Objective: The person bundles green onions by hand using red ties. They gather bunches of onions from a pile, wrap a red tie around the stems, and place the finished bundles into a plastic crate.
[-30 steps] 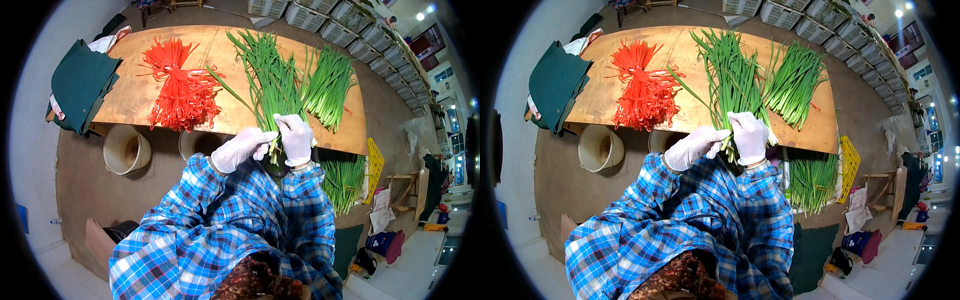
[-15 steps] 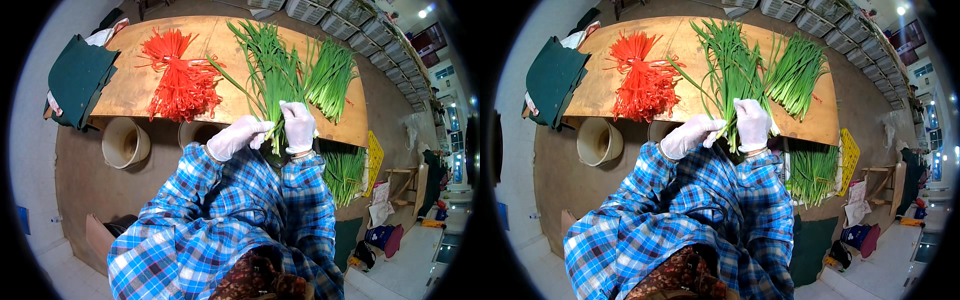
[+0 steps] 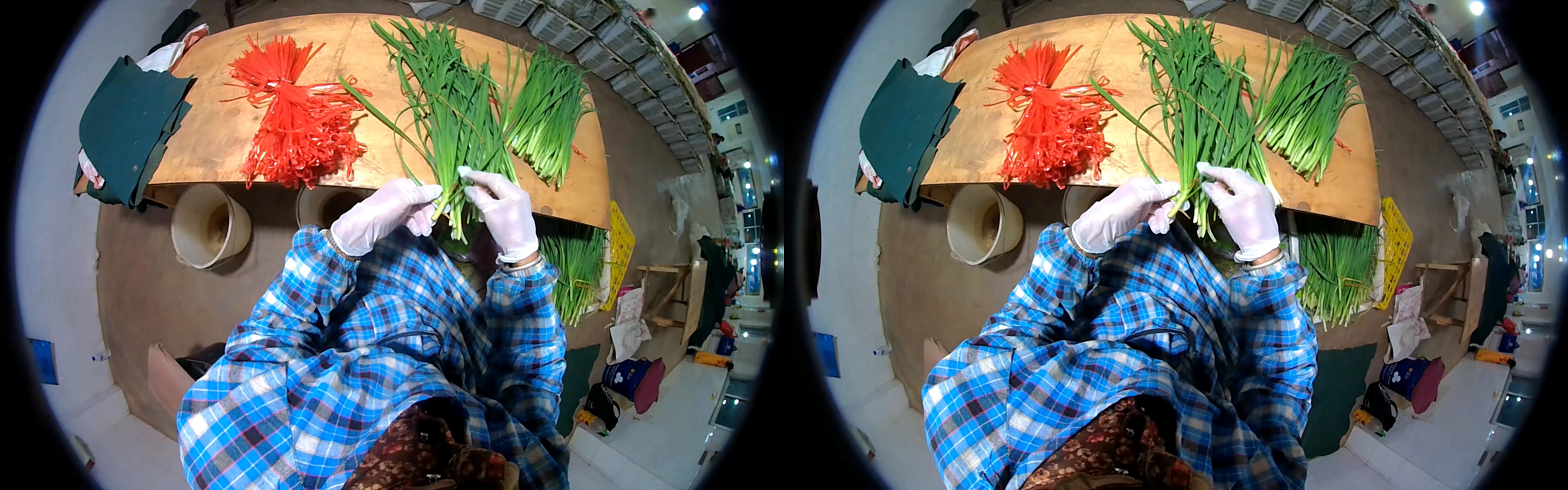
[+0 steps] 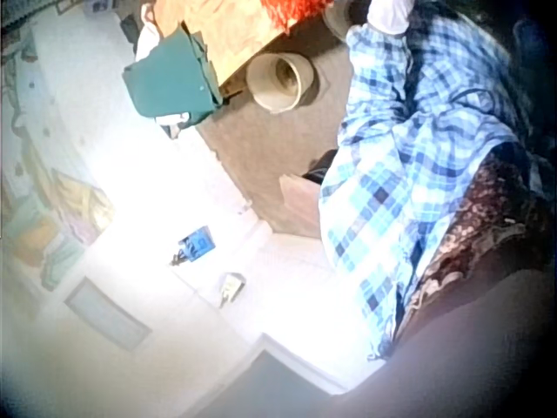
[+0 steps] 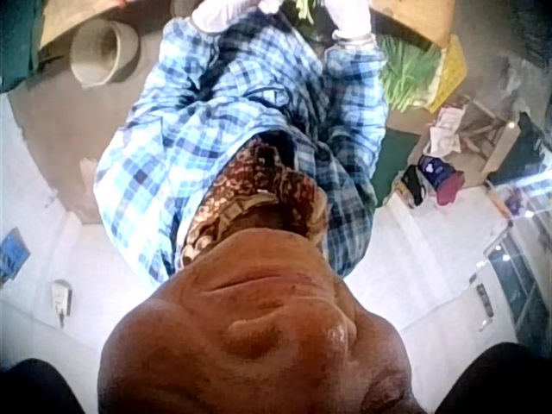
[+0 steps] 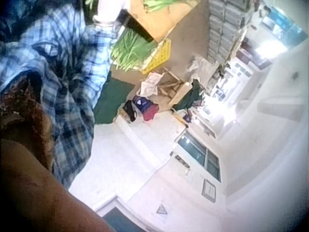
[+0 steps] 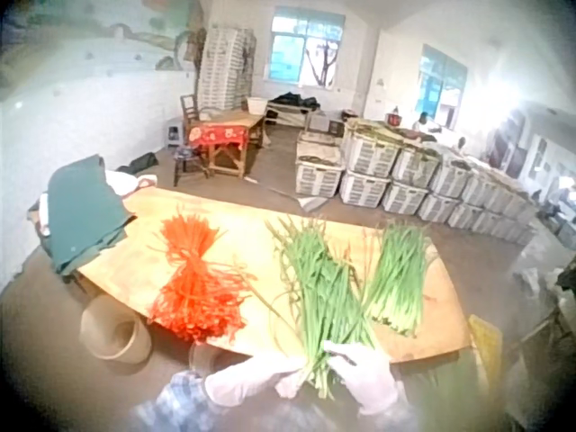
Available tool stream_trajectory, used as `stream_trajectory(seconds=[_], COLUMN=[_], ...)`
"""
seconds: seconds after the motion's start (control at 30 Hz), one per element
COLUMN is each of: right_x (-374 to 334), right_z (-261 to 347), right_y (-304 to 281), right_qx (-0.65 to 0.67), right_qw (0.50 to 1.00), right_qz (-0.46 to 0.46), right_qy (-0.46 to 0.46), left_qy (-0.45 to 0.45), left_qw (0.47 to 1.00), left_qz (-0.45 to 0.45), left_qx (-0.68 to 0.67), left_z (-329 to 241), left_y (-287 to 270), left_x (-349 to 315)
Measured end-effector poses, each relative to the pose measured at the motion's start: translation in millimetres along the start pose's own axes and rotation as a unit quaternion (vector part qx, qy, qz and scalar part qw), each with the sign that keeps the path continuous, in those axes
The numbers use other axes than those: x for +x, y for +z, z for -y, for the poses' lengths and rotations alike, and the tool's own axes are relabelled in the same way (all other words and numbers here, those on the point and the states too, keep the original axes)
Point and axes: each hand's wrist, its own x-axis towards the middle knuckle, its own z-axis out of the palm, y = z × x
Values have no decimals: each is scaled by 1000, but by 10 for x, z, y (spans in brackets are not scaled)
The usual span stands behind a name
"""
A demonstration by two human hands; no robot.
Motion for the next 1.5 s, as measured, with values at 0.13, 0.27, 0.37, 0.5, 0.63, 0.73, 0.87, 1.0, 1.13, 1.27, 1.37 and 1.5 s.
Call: stream_trajectory(seconds=[0.13, 0.27, 0.37, 0.5, 0.63, 0.73, 0.87, 1.0, 1.13, 1.27, 1.37, 1.5], right_x=[42, 81, 133, -147, -311, -316, -441, -596, -880, -822, -451, -97], right_z=[-73, -146, -162, 85, 161, 124, 51, -44, -82, -48, 133, 114], right_y=[132, 158, 49, -50, 115, 214, 254, 327, 144, -67, -72, 41], right_qx=[-138, -249, -247, 48, 247, 253, 269, 283, 153, 73, 71, 20], right_qw=[986, 950, 932, 982, 918, 921, 934, 930, 956, 990, 977, 982], right_qz=[26, -53, -205, -63, 62, 78, 78, 5, 140, 69, -20, 4], right_qy=[-88, -181, -167, 169, 305, 287, 220, 236, 209, 102, 198, 189], left_qy=[16, 2, 17, 35, 39, 46, 67, 70, 53, 89, 87, 81], left_qw=[998, 998, 999, 999, 999, 999, 995, 984, 989, 994, 996, 996], left_qz=[22, 21, 30, 22, 19, 18, 51, 82, 66, 48, 32, -5], left_qx=[49, 65, 41, 17, 14, 8, -61, -140, -124, -29, 6, 46], left_z=[6, -80, -9, 66, 58, 102, 182, 156, 174, 245, 229, 144], left_y=[-7, 18, -34, -89, -14, 34, -31, -9, -33, -106, 8, 155], left_x=[17, -40, 5, 42, 59, 95, 191, 116, 113, 180, 184, 116])
